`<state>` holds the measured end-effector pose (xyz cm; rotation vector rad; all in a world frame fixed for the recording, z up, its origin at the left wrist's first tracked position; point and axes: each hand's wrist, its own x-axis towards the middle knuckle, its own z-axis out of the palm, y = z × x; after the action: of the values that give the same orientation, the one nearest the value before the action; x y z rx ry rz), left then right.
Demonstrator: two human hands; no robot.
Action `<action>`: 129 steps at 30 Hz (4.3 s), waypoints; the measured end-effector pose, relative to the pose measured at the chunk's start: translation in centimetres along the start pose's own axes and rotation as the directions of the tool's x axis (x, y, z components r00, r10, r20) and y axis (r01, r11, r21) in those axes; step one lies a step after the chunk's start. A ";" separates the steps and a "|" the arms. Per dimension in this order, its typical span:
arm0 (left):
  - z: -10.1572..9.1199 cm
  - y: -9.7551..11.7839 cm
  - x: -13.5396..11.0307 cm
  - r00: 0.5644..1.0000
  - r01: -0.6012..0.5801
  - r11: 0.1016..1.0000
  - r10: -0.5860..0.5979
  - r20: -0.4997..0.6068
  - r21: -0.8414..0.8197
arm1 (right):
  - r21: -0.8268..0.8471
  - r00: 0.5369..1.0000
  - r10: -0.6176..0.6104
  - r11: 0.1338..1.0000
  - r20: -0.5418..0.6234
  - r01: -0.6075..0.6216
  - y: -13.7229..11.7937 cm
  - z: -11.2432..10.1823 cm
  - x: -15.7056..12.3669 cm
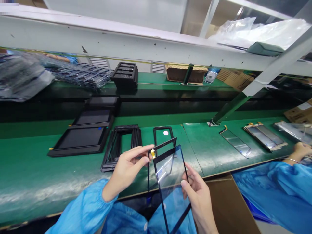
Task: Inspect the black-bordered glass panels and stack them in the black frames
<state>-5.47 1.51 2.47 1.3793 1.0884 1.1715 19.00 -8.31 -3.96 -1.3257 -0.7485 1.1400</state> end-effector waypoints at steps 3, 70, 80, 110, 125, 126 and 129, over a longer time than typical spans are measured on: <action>0.0 0.0 -0.1 1.000 0.002 1.000 -0.002 -0.016 -0.001 | -0.014 1.000 -0.009 1.000 -0.003 0.009 0.1 0.1 0.1; 0.7 -2.0 -0.9 0.952 0.296 0.923 -0.307 -0.006 -0.247 | -0.567 0.870 -0.490 0.733 -0.059 0.375 0.9 1.5 0.5; -0.5 -0.7 -2.1 0.964 0.263 0.964 -0.262 0.035 -0.027 | -0.036 0.984 -0.159 0.986 0.087 0.162 -5.5 2.6 3.5; -0.4 -0.6 -2.3 0.927 0.352 0.934 -0.356 0.115 0.056 | -0.095 0.981 0.140 0.987 0.130 -0.129 -2.4 -1.9 3.4; 0.9 -0.4 -3.4 0.927 0.358 0.931 -0.363 -0.090 -0.067 | -0.060 0.997 -0.025 0.998 -0.072 0.021 -1.2 -0.7 1.6; 0.9 -0.5 -3.5 0.927 0.358 0.932 -0.362 -0.094 -0.062 | -0.045 0.998 -0.028 0.999 -0.062 0.025 -1.2 -0.7 1.6; 0.6 -1.0 -3.4 0.932 0.348 0.937 -0.350 -0.091 -0.043 | 0.021 1.000 -0.024 0.999 0.002 0.024 -1.4 -0.6 1.4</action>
<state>-5.40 -1.84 1.09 1.0605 1.3211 0.9931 20.29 -7.00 -2.92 -1.2947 -0.7507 1.1277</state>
